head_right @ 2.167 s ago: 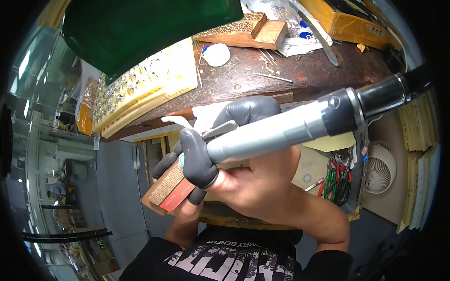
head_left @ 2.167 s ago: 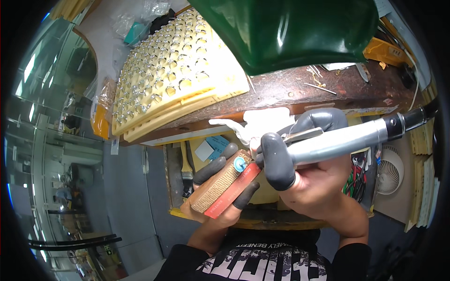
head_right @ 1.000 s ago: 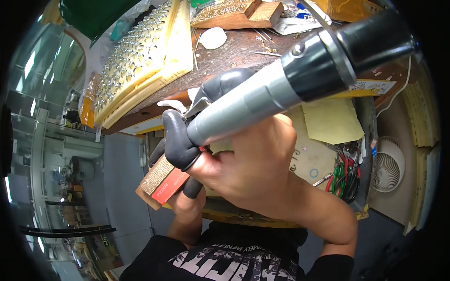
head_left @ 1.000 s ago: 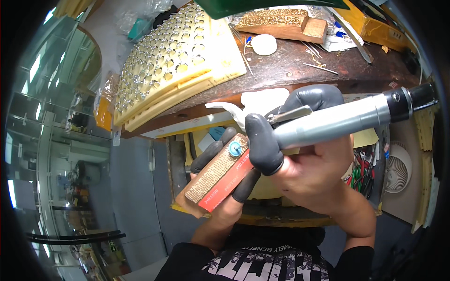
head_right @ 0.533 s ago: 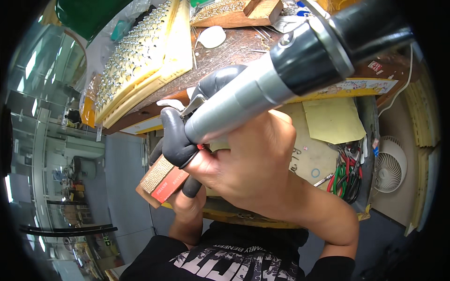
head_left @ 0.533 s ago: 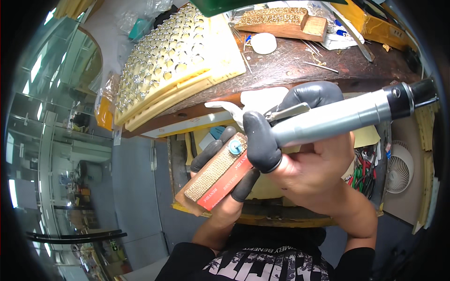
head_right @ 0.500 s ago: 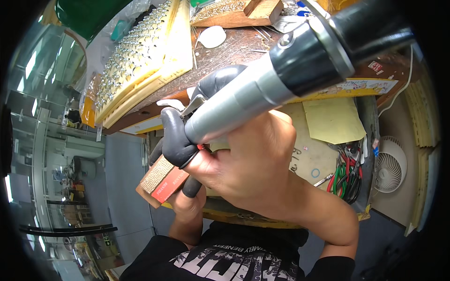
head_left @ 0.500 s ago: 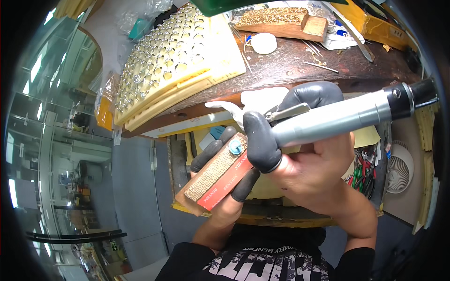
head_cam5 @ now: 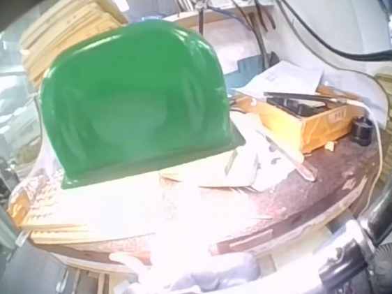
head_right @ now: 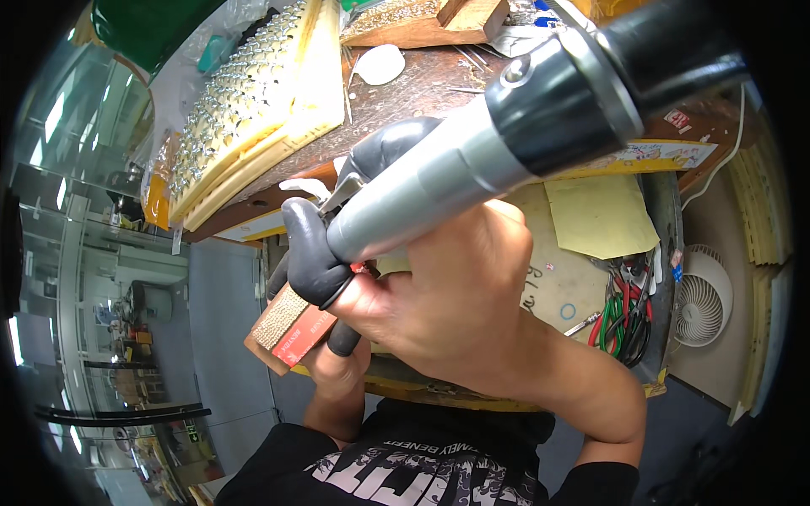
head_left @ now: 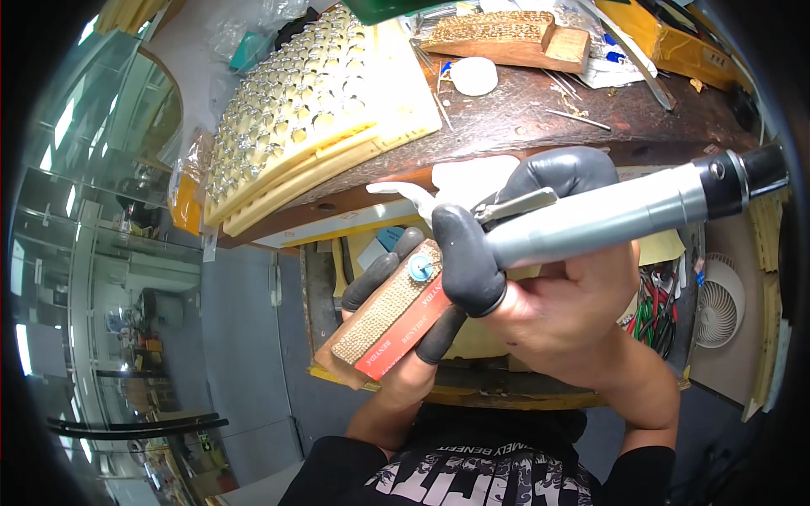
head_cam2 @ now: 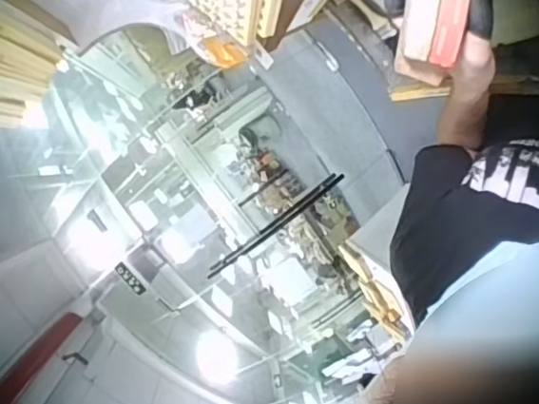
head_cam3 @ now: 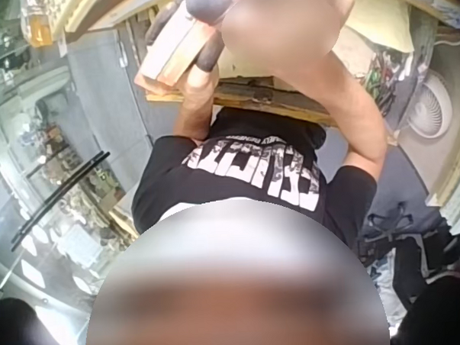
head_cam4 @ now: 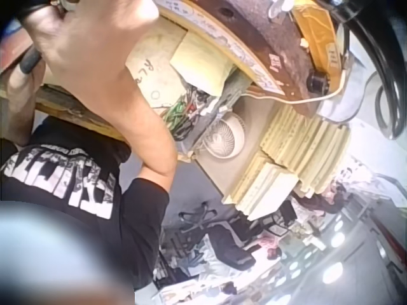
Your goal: Setting or refining the setting of a small gemstone in a jewelry piece using a pneumatic engraver.
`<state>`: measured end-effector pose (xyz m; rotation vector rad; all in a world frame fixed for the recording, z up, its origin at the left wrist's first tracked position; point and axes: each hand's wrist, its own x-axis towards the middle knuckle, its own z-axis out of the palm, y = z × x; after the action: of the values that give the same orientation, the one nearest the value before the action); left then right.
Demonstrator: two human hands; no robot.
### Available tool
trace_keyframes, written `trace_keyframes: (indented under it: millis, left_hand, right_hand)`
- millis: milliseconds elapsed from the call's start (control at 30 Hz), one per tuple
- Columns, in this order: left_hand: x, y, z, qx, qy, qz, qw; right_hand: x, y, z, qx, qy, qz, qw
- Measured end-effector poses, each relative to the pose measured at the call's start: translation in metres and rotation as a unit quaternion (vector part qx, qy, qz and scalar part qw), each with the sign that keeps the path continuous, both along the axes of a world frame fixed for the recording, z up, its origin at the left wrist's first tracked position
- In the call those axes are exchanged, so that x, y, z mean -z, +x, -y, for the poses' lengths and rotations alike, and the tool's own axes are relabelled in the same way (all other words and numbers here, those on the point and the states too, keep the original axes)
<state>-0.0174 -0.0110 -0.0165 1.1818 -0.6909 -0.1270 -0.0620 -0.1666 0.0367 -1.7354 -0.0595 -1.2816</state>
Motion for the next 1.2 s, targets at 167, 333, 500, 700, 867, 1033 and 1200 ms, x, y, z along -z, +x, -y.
trace_keyframes:
  millis: [167, 333, 500, 700, 867, 1033, 1200]
  left_hand:
    - [-0.0006, -0.0005, -0.0012, -0.003, 0.009, 0.012, 1.000]
    - [-0.0012, -0.0005, -0.0021, -0.004, 0.019, 0.026, 0.999]
    - [0.0002, 0.0004, -0.0014, -0.009, 0.010, 0.021, 1.000]
    - [0.0017, 0.0020, -0.0014, -0.022, 0.040, 0.040, 0.998]
    - [-0.0034, -0.0024, 0.0000, -0.013, -0.001, 0.020, 1.000]
    - [-0.0049, 0.0004, -0.0013, 0.020, -0.018, 0.025, 0.999]
    - [-0.0041, 0.0020, -0.0014, -0.017, 0.044, 0.019, 0.999]
  right_hand:
    - [-0.0009, -0.0005, 0.0001, -0.006, 0.038, 0.010, 0.999]
    - [0.0022, -0.0011, 0.0000, -0.007, 0.003, 0.005, 1.000]
    - [-0.0022, -0.0015, 0.0041, 0.016, -0.033, 0.012, 0.999]
    - [-0.0062, -0.0054, 0.0016, 0.012, 0.004, -0.004, 1.000]
    - [-0.0037, -0.0016, -0.0014, 0.007, 0.026, 0.013, 1.000]
    - [0.0017, -0.0031, 0.0043, 0.022, -0.038, -0.001, 0.999]
    - [0.0023, -0.0035, 0.0027, 0.009, -0.027, -0.008, 1.000]
